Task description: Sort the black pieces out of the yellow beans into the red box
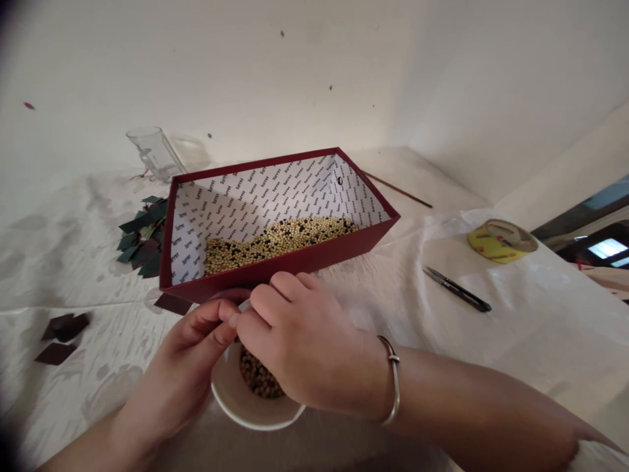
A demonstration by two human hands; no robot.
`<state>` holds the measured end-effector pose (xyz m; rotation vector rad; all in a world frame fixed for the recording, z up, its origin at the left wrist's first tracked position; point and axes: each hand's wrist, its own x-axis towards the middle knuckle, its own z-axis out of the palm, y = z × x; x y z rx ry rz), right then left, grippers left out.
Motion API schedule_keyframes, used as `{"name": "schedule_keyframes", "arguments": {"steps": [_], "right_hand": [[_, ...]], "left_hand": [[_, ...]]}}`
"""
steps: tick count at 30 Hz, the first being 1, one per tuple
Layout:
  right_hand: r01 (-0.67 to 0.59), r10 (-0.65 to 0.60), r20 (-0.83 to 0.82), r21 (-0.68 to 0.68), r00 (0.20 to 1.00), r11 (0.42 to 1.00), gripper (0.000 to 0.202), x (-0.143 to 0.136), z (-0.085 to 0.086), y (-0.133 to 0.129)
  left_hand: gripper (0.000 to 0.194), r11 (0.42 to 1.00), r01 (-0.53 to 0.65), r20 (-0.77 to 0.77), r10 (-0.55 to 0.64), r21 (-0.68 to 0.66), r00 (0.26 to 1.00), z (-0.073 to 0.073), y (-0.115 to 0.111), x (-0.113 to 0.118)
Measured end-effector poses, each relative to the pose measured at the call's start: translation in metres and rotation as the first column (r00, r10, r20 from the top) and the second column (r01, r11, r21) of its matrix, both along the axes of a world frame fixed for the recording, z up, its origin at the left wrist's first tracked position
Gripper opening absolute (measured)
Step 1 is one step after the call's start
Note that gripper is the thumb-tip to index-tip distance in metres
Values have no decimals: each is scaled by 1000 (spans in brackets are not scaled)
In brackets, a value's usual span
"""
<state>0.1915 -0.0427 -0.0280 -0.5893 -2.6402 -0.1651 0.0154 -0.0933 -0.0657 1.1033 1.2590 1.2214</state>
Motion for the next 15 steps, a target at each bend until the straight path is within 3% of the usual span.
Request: {"name": "schedule_keyframes", "arguments": {"steps": [7,15], "right_hand": [[11,-12,-29,-20,1000,1000,13,-1,-1,1],[-80,80,-134,2,988,997,9,3,3,-5]], "left_hand": [[20,999,41,17,-41,29,999,-2,-2,-1],[20,999,-11,42,12,-30,999,4,-2,2]]}}
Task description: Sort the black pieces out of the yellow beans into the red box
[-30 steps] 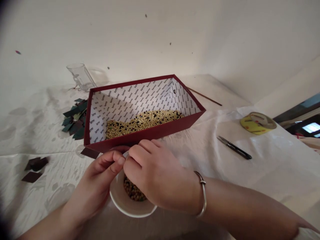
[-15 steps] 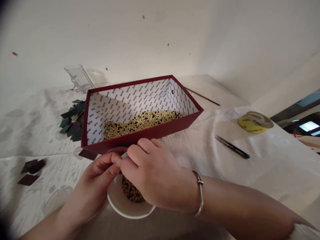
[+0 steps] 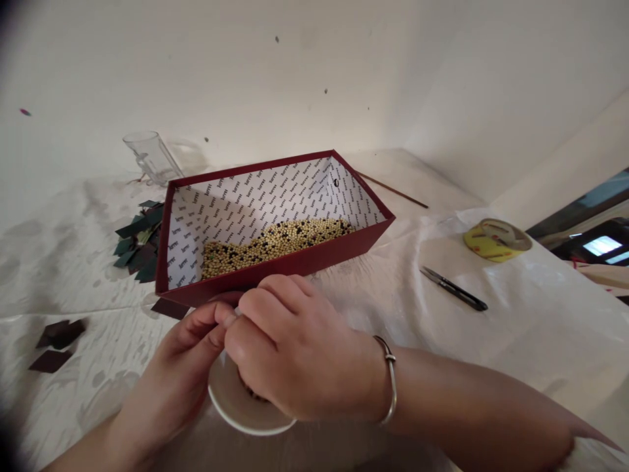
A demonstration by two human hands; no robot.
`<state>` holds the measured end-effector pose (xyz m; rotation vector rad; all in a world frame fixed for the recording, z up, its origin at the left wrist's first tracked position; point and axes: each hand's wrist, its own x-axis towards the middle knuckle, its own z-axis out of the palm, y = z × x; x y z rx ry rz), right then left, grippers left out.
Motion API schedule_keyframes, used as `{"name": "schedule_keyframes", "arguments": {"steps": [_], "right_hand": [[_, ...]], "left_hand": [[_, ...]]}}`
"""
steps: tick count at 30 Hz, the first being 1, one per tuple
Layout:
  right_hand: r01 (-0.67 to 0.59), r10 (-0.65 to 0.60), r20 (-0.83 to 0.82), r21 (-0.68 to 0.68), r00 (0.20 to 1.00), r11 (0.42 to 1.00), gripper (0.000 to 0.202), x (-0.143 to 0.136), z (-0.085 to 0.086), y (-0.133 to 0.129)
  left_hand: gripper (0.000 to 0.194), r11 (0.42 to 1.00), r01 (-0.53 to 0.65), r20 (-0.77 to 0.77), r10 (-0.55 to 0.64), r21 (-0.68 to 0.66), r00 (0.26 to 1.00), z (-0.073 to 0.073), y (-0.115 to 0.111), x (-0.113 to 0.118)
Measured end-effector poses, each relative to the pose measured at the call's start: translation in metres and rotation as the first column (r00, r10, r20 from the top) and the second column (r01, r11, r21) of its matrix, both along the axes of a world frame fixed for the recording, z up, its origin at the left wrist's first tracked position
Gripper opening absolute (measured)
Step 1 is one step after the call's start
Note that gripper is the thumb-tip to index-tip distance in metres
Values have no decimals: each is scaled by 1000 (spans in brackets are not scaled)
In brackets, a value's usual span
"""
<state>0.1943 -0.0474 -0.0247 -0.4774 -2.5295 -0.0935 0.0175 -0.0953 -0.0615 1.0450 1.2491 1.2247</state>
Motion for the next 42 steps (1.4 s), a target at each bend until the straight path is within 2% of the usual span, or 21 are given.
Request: {"name": "schedule_keyframes", "arguments": {"steps": [4,8,12,17,22,27,32,37,42], "right_hand": [[-40,40,97,-4,995,999,13,-1,-1,1],[58,-39,191,-97,981,994,13,-4,-3,5],[114,-85,178,-160,980,980,13,-4,-6,6],[59,-37,179,-120,983,991,18,-4,-8,5],[115,-94,154,-131,984,985,24,-5,-8,6],[62,-41,180,-113,983,992,25,-5,-7,7],[100,-80,149,-135,986,986,25,-5,-6,9],[26,-6,176,-111,984,993,21,-5,-5,10],[101,-79,160,-135,984,986,20,-4,-5,10]], "left_hand": [[19,1000,14,35,-15,9,999,-3,0,-2],[18,1000,24,40,-24,6,999,-6,0,-4],[19,999,37,22,-38,28,999,-6,0,-4],[19,999,37,7,-37,19,999,-4,0,-3],[19,999,36,9,-36,17,999,-2,0,-2],[19,1000,25,9,-25,9,1000,-3,2,-2],[19,999,28,9,-28,18,1000,-3,1,-3],[21,1000,19,8,-19,14,1000,-1,1,-2],[20,1000,23,3,-23,21,1000,-1,2,-2]]}}
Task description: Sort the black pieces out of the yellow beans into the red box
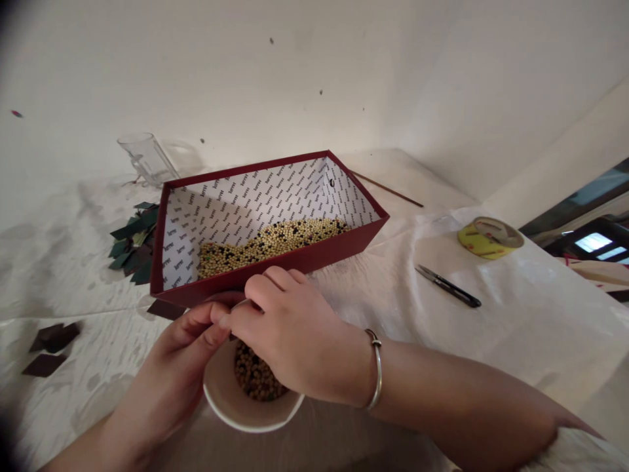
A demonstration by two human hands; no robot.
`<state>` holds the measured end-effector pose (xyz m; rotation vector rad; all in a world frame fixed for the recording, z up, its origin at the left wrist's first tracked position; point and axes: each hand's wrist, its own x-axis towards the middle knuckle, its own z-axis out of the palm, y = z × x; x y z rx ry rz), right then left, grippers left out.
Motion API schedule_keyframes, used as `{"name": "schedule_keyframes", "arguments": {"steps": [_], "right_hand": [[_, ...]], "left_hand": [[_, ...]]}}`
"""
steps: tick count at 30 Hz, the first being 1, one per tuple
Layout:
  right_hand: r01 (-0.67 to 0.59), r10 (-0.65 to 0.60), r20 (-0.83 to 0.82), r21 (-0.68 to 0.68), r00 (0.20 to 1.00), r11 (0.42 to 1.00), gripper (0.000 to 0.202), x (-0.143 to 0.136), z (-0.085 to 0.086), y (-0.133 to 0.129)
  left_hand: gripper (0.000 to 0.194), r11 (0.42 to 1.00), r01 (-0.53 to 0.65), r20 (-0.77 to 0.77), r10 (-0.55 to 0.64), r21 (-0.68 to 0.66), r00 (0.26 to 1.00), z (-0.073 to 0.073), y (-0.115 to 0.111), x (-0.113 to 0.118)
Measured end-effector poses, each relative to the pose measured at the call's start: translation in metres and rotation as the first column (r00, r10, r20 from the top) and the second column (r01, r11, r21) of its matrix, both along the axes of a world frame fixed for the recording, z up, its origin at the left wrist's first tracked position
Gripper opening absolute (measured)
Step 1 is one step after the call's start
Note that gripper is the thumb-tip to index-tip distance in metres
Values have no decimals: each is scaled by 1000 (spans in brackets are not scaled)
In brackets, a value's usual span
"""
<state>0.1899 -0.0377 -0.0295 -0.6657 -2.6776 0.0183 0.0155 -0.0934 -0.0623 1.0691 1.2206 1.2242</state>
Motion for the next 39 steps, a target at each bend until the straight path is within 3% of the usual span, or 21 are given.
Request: {"name": "schedule_keyframes", "arguments": {"steps": [4,9,14,20,26,30,36,39], "right_hand": [[-92,91,22,21,996,996,17,0,1,0],[-7,7,13,8,1000,1000,17,1,0,1],[-82,81,31,36,996,996,21,0,0,1],[11,-10,32,-17,999,1000,13,-1,1,0],[-10,11,50,-14,999,1000,18,-2,-1,0],[50,-47,70,-36,996,998,15,-3,0,1],[-91,90,67,19,994,996,16,-1,1,0],[-40,40,51,-5,998,999,14,-1,0,0]], "left_hand": [[20,1000,11,5,-11,-3,1000,-1,-1,-1],[19,1000,2,-2,-2,5,1000,-2,-1,-1],[19,1000,14,3,-14,15,1000,-2,0,-1],[19,1000,22,-1,-22,4,1000,-3,0,-1],[22,999,44,-3,-44,9,999,-6,1,-2],[20,999,24,-25,-24,27,999,-9,0,-4],[19,998,46,-20,-45,48,999,-5,0,-3],[20,998,42,-34,-40,42,999,-5,0,-3]]}}
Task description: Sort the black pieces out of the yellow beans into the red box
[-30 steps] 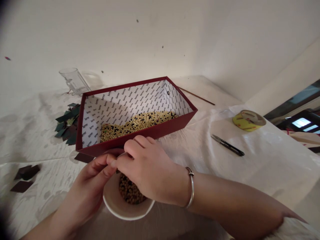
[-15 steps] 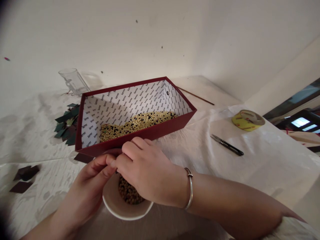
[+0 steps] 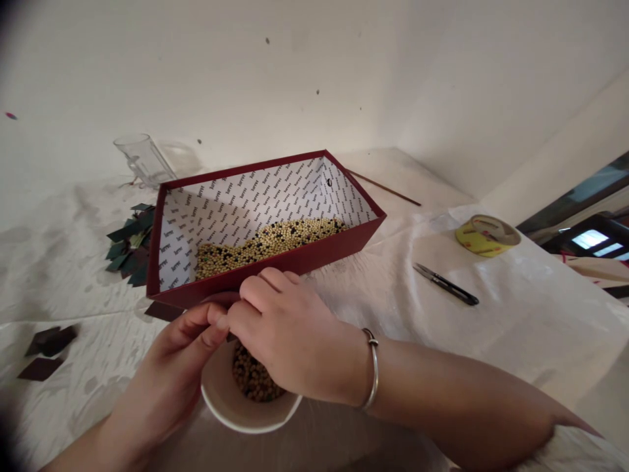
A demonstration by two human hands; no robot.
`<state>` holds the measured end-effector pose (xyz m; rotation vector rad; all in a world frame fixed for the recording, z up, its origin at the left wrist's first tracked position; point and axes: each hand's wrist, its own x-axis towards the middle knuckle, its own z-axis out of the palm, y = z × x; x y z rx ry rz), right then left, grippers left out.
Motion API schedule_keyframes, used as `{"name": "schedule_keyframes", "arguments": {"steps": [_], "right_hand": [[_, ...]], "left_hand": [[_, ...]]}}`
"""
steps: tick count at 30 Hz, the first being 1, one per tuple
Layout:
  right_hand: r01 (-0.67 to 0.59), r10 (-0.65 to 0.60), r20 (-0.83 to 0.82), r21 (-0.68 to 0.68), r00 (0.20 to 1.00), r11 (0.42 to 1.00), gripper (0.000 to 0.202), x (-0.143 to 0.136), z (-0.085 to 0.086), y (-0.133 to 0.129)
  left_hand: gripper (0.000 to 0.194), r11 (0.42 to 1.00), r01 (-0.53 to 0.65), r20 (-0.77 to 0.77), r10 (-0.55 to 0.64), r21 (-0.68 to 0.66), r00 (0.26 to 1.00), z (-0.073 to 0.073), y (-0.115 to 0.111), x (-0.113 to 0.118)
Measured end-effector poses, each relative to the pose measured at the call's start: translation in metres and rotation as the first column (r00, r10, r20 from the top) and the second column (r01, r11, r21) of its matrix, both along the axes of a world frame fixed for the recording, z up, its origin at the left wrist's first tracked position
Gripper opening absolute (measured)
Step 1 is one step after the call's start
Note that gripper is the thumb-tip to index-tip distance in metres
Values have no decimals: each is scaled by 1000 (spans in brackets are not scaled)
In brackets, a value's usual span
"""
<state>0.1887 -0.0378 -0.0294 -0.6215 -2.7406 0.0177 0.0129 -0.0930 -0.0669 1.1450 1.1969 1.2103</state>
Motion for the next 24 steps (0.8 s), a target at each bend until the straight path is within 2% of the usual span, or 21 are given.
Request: {"name": "schedule_keyframes", "arguments": {"steps": [2,7,12,17,21,24], "right_hand": [[36,-36,1,-13,999,999,15,0,0,0],[-31,31,8,13,999,999,21,0,0,1],[40,-40,-42,-17,998,999,21,-1,0,2],[-14,14,-43,-14,999,1000,17,-1,-1,2],[68,-70,-59,-40,996,997,17,-1,-2,1],[25,-26,-51,-30,998,999,16,0,-2,1]], "left_hand": [[20,1000,-16,-9,16,-7,1000,-1,0,0],[20,1000,-1,-16,1,-3,1000,-3,1,-1],[20,1000,-1,-1,1,-15,1000,-2,0,-1],[21,1000,15,-31,-15,-12,999,0,0,-1],[22,1000,-3,-39,3,-2,999,0,1,1],[22,1000,3,-41,-3,-6,999,-1,1,1]]}}
